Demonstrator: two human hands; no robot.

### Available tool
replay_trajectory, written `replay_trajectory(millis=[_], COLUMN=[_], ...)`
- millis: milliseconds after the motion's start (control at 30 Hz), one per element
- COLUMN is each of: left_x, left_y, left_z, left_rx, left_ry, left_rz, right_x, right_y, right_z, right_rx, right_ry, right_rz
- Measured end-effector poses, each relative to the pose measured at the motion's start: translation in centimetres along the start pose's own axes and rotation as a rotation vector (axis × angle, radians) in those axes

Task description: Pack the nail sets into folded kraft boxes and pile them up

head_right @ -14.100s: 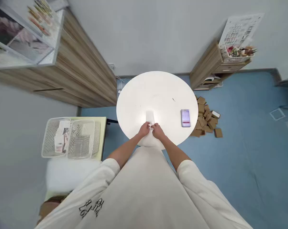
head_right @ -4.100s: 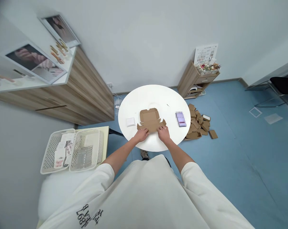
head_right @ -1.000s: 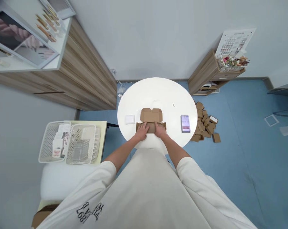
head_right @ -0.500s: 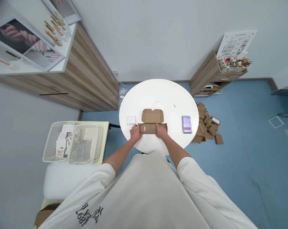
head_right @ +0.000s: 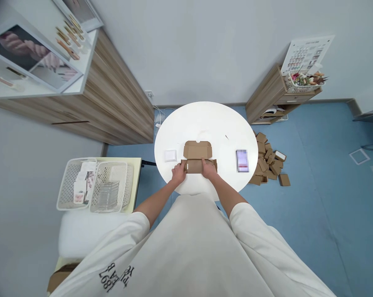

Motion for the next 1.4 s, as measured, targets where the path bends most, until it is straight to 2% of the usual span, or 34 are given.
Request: replay_trajectory(millis=[200,300,700,1133,1400], left_x=[1.2,1.1,-0.2,-0.2,-0.4], left_y=[-1.1,-1.6,-1.6,-0.7,-0.4], left_z=[-2.5,-3.6,-3.6,-5.2,-5.1], left_rx=[-0.128,-0.172,-0.205,-0.334,-0.358], left_ry=[-0.041,-0.072,0.049,0.309,0.343], left_rz=[-0.025,-0.005,0.070,0.039,0.024], right_x=[0.1,0.1,0.1,-0.2,-0.4], right_y=[-0.1,-0.2,0.0,-0.2,0.0], right_z=[0.1,0.2,0.1,0.1,-0.2], right_rx=[0.006,0.007,0.028,0.027,0.020], right_ry=[-0.013,-0.014,-0.004,0.025,0.017], right_rz=[-0.003,0.002,-0.002,0.038,0.036])
Point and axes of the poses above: each hand's wrist, its own y-axis towards the middle knuckle, its own x-axis out of the back of the hand, z = x × y, the point moved 10 cm from there along y, towards the middle knuckle, and after that the axes turned 10 degrees about y, right-handed, at the moved point
